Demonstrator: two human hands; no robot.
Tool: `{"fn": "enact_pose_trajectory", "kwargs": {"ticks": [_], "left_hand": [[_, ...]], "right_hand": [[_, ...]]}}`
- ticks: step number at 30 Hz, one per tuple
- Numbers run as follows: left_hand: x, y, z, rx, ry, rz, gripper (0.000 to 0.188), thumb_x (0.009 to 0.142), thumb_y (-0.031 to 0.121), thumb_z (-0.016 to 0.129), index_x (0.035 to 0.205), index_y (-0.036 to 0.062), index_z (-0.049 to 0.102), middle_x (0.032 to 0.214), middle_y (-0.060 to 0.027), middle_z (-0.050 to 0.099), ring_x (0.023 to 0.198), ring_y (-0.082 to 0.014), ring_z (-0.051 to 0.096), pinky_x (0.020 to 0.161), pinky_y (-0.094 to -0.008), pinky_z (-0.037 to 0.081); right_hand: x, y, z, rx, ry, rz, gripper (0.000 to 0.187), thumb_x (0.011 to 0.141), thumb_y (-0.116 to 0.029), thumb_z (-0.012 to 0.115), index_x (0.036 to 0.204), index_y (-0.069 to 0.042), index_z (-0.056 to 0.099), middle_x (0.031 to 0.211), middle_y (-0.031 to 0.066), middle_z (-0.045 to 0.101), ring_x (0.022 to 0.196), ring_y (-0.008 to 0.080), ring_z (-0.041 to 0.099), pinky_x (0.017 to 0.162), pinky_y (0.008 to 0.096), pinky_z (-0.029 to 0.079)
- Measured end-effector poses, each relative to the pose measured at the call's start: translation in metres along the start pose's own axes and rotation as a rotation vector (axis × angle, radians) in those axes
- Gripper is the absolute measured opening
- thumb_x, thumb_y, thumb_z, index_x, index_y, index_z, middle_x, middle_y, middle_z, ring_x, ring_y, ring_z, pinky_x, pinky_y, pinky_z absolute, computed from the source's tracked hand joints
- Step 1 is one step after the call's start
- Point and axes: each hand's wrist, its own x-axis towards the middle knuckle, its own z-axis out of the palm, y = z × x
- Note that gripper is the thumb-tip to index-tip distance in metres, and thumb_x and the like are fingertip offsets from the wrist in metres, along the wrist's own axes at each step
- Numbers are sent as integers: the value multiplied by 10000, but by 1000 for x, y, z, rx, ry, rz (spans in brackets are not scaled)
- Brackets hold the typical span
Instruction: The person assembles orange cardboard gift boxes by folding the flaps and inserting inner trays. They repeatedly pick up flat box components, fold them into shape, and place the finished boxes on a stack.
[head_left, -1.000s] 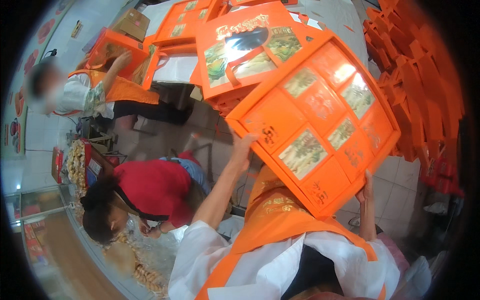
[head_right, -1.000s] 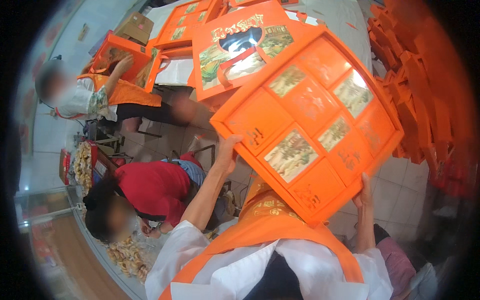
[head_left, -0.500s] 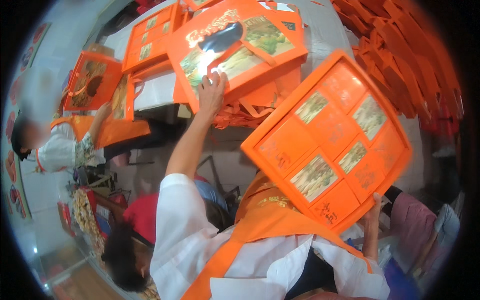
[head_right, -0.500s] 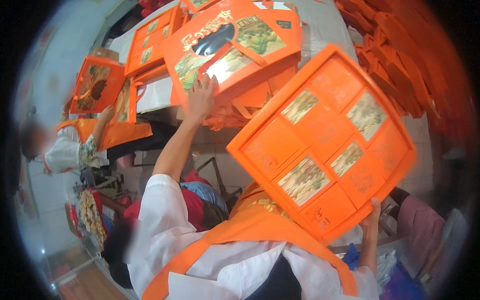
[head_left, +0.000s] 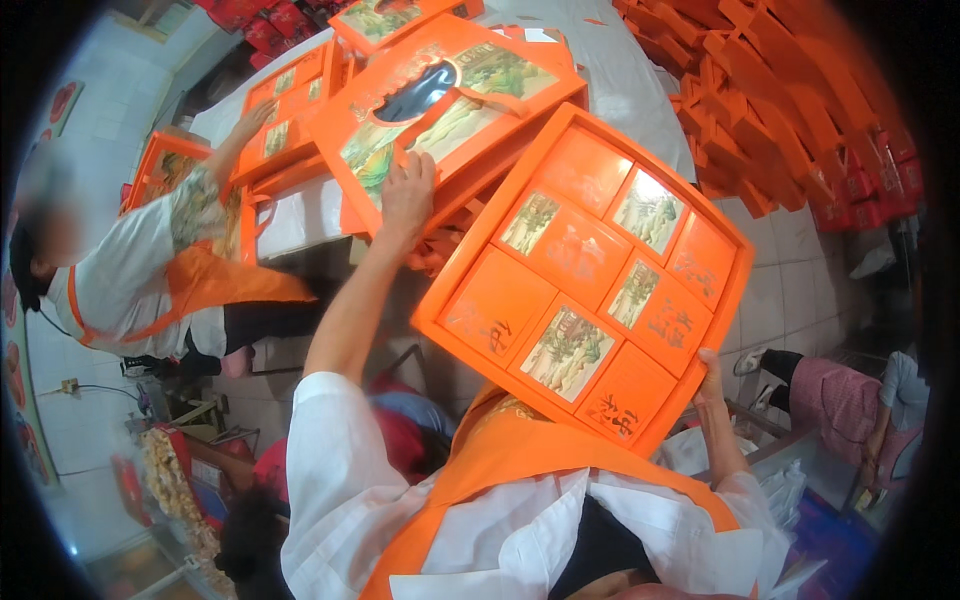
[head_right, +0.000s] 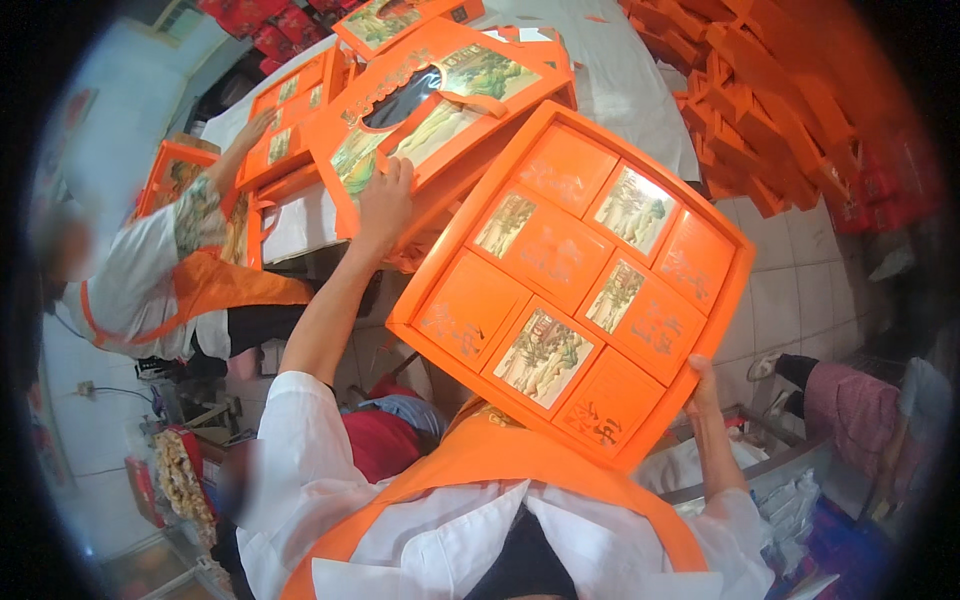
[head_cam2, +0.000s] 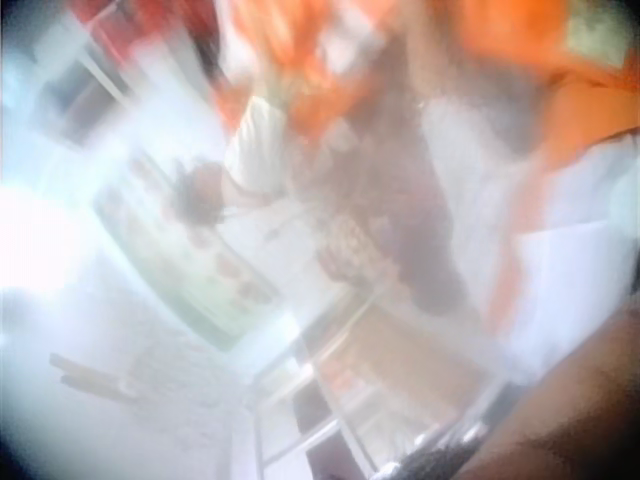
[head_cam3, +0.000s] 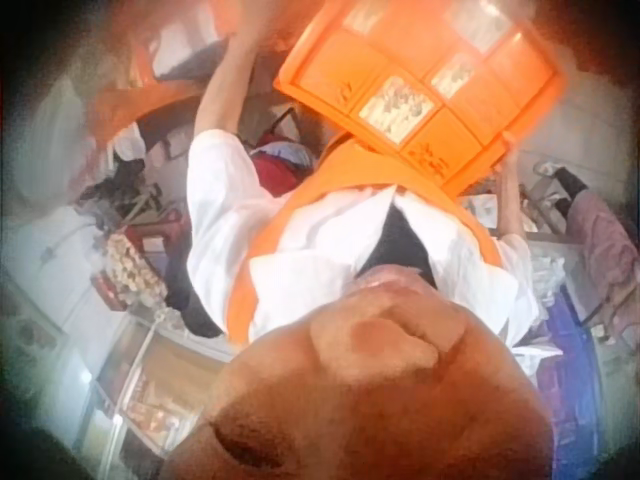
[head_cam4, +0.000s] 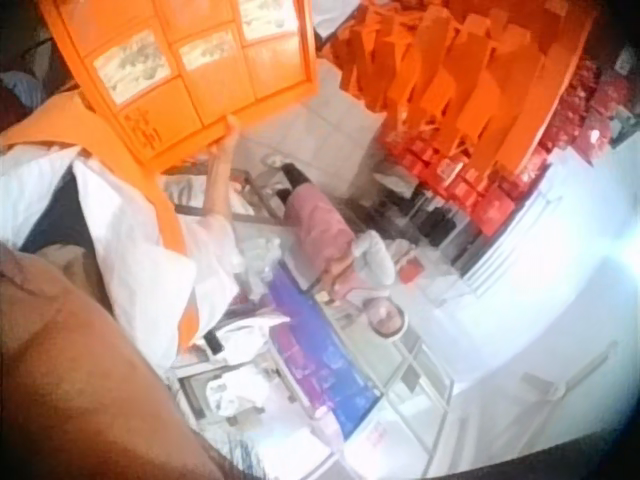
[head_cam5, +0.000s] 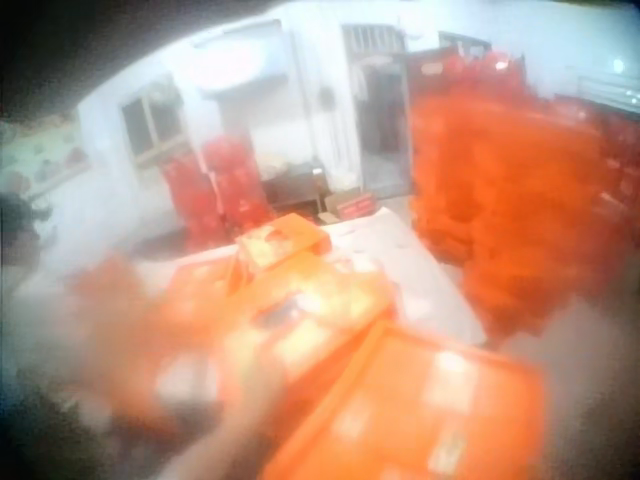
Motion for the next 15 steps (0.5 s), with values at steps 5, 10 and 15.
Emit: {"fn": "enact_pose_trajectory", "kwargs": {"ticks": [5,10,15], "left_hand": [[2,1,-11,-32,46,42,325,718,53,520,1038,23,472,1003,-105,512,797,-295,546,588,-342,499],[4,0,-39,-115,42,89,284,724,28,505,1007,18,480,971,-116,522,758,-293,553,578,-335,505],[-11,5,-55,-109,-37,101,285,725,28,506,1008,20,478,959,-120,535,782,-297,565,583,-342,506]], "right_hand": [[5,13,2,38,-20,-10,607,723,-261,606,1214,24,390,1138,154,519,1000,255,549,852,375,475],[6,27,6,149,-48,-66,609,725,-245,612,1231,5,381,1152,141,510,1033,259,526,872,385,461],[7,52,8,253,29,-172,603,735,-235,612,1243,-13,376,1161,129,506,1046,261,518,900,378,440]]}}
